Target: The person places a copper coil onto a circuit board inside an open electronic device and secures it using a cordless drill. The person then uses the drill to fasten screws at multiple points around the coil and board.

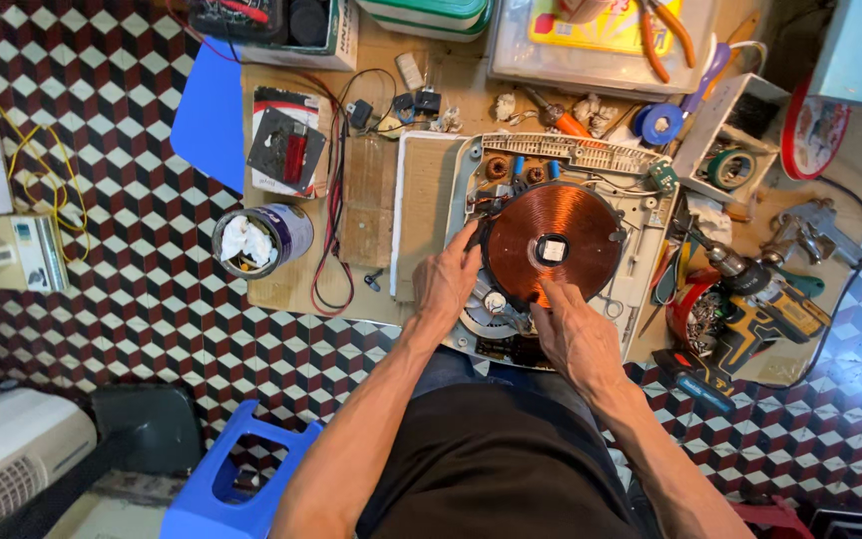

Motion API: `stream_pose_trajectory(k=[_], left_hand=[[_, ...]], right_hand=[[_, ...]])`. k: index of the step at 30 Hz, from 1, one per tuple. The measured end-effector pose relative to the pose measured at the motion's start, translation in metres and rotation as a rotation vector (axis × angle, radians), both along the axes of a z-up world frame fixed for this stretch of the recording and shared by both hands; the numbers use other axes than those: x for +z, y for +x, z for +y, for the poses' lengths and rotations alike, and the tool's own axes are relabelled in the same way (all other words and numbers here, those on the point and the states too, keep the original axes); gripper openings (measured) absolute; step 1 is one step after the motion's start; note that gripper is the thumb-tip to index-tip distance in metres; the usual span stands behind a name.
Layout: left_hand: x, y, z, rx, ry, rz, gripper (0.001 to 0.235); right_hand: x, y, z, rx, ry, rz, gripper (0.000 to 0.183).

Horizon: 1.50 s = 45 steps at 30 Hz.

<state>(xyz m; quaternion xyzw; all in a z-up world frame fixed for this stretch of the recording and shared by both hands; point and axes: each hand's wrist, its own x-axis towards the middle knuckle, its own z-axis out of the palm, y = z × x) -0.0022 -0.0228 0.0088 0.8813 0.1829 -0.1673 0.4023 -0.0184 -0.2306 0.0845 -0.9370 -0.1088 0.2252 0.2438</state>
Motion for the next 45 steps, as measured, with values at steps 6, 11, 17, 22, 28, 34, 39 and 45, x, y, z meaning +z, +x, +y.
stream_pose_trajectory(k=[6,11,17,22,28,34,39,45], left_hand=[[-0.003,-0.037,-0.002,0.216,0.041,-0.006,0.03],[-0.015,-0.04,-0.001,0.269,0.014,-0.044,0.024],[-0.015,-0.039,-0.001,0.199,0.069,-0.07,0.026],[-0.005,-0.034,-0.004,0.173,0.085,-0.11,0.03],[-0.004,-0.033,-0.005,0.052,0.179,-0.335,0.026],[0.004,-0.03,-0.007,0.016,0.24,-0.109,0.031],[0.003,-0.034,-0.01,0.014,0.207,-0.215,0.035],[-0.002,-0.041,-0.014,0.05,0.162,-0.174,0.04]], right_hand=[[-0.018,0.057,0.018,0.089,0.142,-0.035,0.024],[-0.049,0.071,0.018,0.032,0.244,-0.046,0.013],[-0.064,0.062,0.019,-0.089,0.243,-0.06,0.014],[-0.055,0.063,0.022,-0.028,0.316,-0.132,0.017],[-0.061,0.073,0.037,0.239,0.247,-0.205,0.025],[-0.078,0.09,0.051,0.375,0.189,-0.227,0.02],[-0.084,0.091,0.052,0.425,0.197,-0.232,0.018],[-0.093,0.093,0.052,0.439,0.268,-0.217,0.02]])
